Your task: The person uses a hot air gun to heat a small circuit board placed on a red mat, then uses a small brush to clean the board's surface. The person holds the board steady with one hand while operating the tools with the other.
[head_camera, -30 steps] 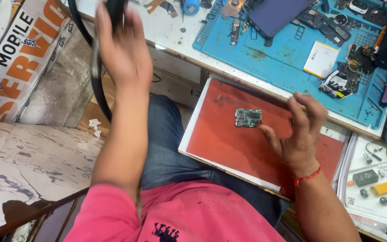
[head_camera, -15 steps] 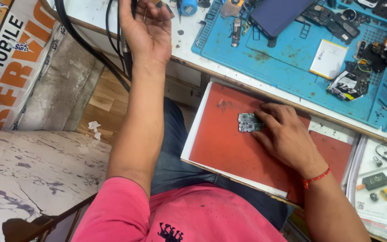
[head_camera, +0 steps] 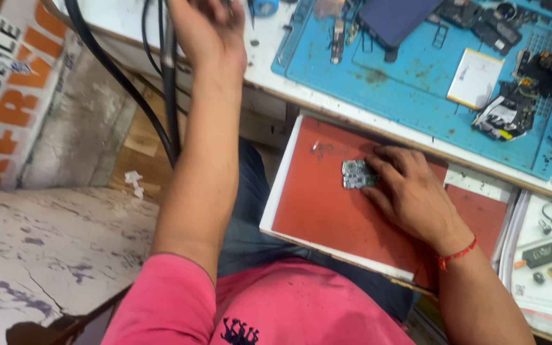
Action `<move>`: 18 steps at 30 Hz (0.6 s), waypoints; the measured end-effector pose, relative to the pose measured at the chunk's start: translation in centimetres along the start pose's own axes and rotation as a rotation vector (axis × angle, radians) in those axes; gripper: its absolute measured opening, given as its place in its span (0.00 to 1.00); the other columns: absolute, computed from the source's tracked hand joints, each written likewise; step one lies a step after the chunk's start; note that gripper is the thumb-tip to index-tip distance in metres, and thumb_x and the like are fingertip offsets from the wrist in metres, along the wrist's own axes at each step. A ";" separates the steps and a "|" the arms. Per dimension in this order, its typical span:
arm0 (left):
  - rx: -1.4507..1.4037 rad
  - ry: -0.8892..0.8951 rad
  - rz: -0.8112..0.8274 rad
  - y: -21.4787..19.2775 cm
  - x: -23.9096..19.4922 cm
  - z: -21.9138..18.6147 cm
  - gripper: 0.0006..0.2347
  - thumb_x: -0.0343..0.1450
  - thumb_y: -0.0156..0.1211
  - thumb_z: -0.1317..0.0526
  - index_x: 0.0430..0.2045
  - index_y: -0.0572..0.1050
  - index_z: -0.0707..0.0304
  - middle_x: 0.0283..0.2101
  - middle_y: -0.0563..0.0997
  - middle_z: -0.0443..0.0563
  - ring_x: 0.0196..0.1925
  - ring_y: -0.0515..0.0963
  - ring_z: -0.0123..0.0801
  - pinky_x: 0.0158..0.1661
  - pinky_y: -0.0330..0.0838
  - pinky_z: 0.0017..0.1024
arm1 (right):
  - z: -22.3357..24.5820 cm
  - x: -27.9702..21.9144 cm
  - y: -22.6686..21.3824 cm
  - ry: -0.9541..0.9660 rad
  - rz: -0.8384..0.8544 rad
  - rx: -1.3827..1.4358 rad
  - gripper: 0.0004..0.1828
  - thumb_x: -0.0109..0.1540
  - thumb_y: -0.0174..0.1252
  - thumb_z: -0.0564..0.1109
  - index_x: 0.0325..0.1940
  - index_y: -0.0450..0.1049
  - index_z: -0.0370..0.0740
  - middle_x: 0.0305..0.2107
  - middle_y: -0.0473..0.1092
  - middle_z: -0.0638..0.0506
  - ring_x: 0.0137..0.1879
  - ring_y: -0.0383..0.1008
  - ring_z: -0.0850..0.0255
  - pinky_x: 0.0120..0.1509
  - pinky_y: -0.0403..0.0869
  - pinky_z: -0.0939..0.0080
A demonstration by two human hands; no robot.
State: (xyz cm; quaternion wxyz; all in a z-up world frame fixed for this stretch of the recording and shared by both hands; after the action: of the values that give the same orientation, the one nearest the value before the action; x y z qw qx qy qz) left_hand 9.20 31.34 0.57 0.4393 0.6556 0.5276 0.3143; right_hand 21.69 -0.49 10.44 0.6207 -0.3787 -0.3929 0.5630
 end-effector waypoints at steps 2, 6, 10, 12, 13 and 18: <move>0.109 -0.110 -0.053 1.0 -3.0 0.3 0.20 0.76 0.56 0.45 0.24 0.71 0.64 0.18 0.68 0.43 0.17 0.68 0.21 0.23 0.64 0.23 | -0.2 -0.1 0.0 0.004 -0.001 0.015 0.27 0.57 0.65 0.48 0.58 0.74 0.36 0.56 0.69 0.41 0.60 0.68 0.42 0.64 0.70 0.47; 0.605 0.065 0.270 5.5 -7.0 -1.8 0.16 0.73 0.62 0.47 0.30 0.75 0.62 0.21 0.71 0.44 0.17 0.68 0.22 0.20 0.62 0.24 | -1.4 -0.2 0.6 0.002 -0.037 0.022 0.27 0.55 0.65 0.49 0.57 0.75 0.37 0.55 0.69 0.41 0.61 0.68 0.41 0.63 0.70 0.47; 1.135 0.455 0.349 6.9 -7.3 -5.2 0.13 0.72 0.65 0.50 0.34 0.76 0.62 0.25 0.73 0.45 0.20 0.69 0.22 0.22 0.64 0.25 | -2.8 -1.8 2.2 0.012 0.001 0.023 0.26 0.54 0.65 0.49 0.55 0.75 0.37 0.55 0.69 0.42 0.61 0.68 0.42 0.63 0.70 0.47; 1.302 0.568 0.347 7.7 -6.0 -6.7 0.13 0.72 0.66 0.51 0.34 0.76 0.61 0.25 0.73 0.45 0.20 0.69 0.22 0.23 0.64 0.25 | -3.8 -1.8 2.8 0.025 -0.005 0.010 0.26 0.55 0.65 0.49 0.55 0.75 0.37 0.55 0.69 0.42 0.61 0.68 0.42 0.63 0.70 0.47; 1.349 0.595 0.340 8.2 -5.2 -7.4 0.13 0.72 0.66 0.51 0.34 0.76 0.61 0.25 0.73 0.45 0.20 0.69 0.22 0.23 0.64 0.25 | -4.0 -1.9 3.1 0.030 -0.009 0.017 0.26 0.55 0.65 0.49 0.56 0.75 0.37 0.54 0.69 0.42 0.60 0.68 0.42 0.62 0.70 0.47; 1.519 0.667 0.320 10.6 -1.1 -10.3 0.12 0.73 0.66 0.52 0.34 0.77 0.61 0.26 0.74 0.45 0.21 0.70 0.23 0.24 0.65 0.26 | -4.5 -2.5 3.6 0.033 -0.020 0.034 0.28 0.54 0.65 0.49 0.56 0.74 0.37 0.54 0.69 0.42 0.59 0.68 0.43 0.62 0.70 0.47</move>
State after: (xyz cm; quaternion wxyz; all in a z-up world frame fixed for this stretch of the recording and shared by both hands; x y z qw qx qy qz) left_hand 4.29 32.19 14.53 -0.3495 0.7127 0.5983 0.1095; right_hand 24.23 -2.81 5.18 0.6390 -0.3732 -0.3769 0.5571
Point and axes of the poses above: each hand's wrist, its own x-axis towards the middle knuckle, its own y-axis out of the palm, z = x × y, the point moved 7 cm from there along x, towards the middle knuckle
